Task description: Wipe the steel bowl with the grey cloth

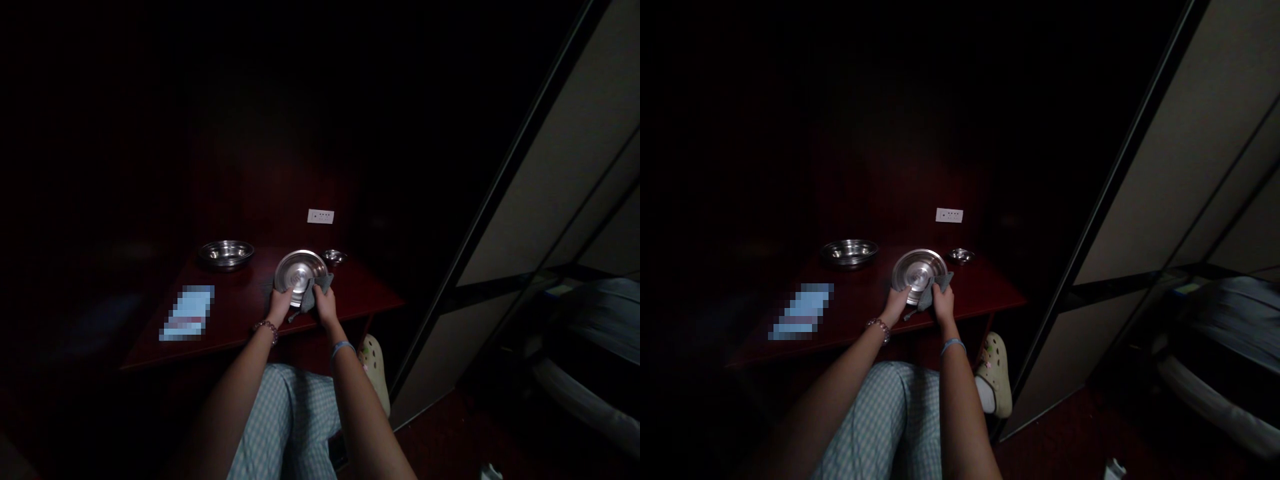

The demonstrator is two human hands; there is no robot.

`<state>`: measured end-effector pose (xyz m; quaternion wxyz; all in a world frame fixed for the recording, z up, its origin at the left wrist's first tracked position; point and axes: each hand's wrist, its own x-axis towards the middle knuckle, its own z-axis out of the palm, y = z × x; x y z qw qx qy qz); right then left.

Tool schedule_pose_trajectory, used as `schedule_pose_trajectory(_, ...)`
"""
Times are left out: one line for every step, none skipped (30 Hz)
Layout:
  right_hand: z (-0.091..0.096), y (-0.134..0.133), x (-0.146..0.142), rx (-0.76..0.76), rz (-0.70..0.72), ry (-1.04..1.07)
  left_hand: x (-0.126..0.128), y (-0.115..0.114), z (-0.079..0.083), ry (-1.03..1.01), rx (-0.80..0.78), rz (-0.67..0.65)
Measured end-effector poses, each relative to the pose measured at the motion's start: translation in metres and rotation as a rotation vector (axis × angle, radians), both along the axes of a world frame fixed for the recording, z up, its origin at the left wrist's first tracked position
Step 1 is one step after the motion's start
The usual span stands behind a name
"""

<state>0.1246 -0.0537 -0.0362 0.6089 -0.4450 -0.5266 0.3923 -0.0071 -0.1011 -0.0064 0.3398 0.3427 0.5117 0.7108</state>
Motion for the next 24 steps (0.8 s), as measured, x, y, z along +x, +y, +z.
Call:
schedule_pose_trajectory(0.0, 0.0, 0.0, 0.002, -0.002, 0.002, 0.0, 0.0, 0.0, -0.001, -0.003, 0.0)
schedule_pose_trajectory(0.0, 0.0, 0.0, 0.002, -0.004, 0.003, 0.0, -0.001, 0.001, -0.002, -0.011, 0.0)
schedule_pose_trajectory(0.0, 0.0, 0.0, 0.002, -0.005, 0.002, 0.0, -0.001, 0.001, -0.001, -0.022, 0.0)
schedule_pose_trajectory(0.0, -0.001, 0.0, 0.003, -0.005, 0.001, 0.0, -0.001, 0.001, 0.001, -0.034, 0.001)
schedule_pose_trajectory(0.001, -0.001, 0.0, 0.006, -0.003, -0.001, 0.0, -0.001, 0.002, 0.003, -0.043, 0.002)
schedule_pose_trajectory(0.001, -0.002, 0.0, 0.008, -0.001, -0.003, 0.0, -0.001, 0.002, 0.005, -0.049, 0.003)
schedule_pose_trajectory(0.001, -0.002, 0.0, 0.009, 0.002, -0.005, 0.0, -0.001, 0.002, 0.005, -0.049, 0.003)
schedule_pose_trajectory(0.001, -0.002, 0.0, 0.01, 0.005, -0.008, 0.0, -0.001, 0.002, 0.003, -0.046, 0.003)
schedule_pose_trajectory(0.001, -0.002, 0.0, 0.011, 0.008, -0.012, 0.0, 0.0, 0.002, 0.0, -0.042, 0.002)
schedule_pose_trajectory(0.001, -0.002, 0.0, 0.012, 0.009, -0.015, 0.0, 0.0, 0.001, -0.003, -0.036, -0.002)
schedule_pose_trajectory(0.0, -0.001, 0.0, 0.013, 0.007, -0.02, 0.0, 0.001, 0.001, -0.005, -0.03, -0.008)
schedule_pose_trajectory(0.0, -0.001, 0.0, 0.014, 0.004, -0.027, 0.0, 0.001, 0.0, -0.007, -0.025, -0.012)
schedule_pose_trajectory(0.0, 0.0, 0.001, 0.016, -0.001, -0.035, 0.0, 0.002, -0.001, -0.008, -0.021, -0.016)
schedule_pose_trajectory(0.0, 0.0, 0.001, 0.018, -0.008, -0.046, 0.0, 0.002, -0.002, -0.008, -0.017, -0.02)
schedule_pose_trajectory(0.0, 0.0, 0.001, 0.019, -0.017, -0.058, 0.0, 0.002, -0.003, -0.009, -0.016, -0.021)
schedule_pose_trajectory(0.0, 0.0, 0.001, 0.02, -0.027, -0.07, 0.0, 0.003, -0.004, -0.01, -0.019, -0.018)
schedule_pose_trajectory(0.0, 0.0, 0.001, 0.022, -0.038, -0.083, 0.0, 0.003, -0.004, -0.009, -0.02, -0.018)
schedule_pose_trajectory(0.001, 0.0, 0.001, 0.024, -0.051, -0.095, -0.001, 0.003, -0.005, -0.005, -0.016, -0.017)
schedule_pose_trajectory(0.001, 0.0, 0.0, 0.027, -0.065, -0.107, -0.001, 0.003, -0.006, 0.003, -0.007, -0.015)
schedule_pose_trajectory(0.001, 0.0, 0.0, 0.03, -0.079, -0.118, -0.001, 0.003, -0.006, 0.015, 0.001, -0.007)
schedule_pose_trajectory(0.001, -0.001, -0.001, 0.032, -0.093, -0.13, -0.002, 0.003, -0.007, 0.031, 0.007, 0.009)
schedule_pose_trajectory(0.001, -0.001, -0.001, 0.034, -0.109, -0.141, -0.003, 0.003, -0.007, 0.052, 0.009, 0.031)
schedule_pose_trajectory(0.001, -0.002, -0.002, 0.034, -0.123, -0.152, -0.003, 0.003, -0.008, 0.078, 0.001, 0.064)
schedule_pose_trajectory(0.002, -0.002, -0.002, 0.035, -0.134, -0.164, -0.004, 0.004, -0.009, 0.104, -0.015, 0.103)
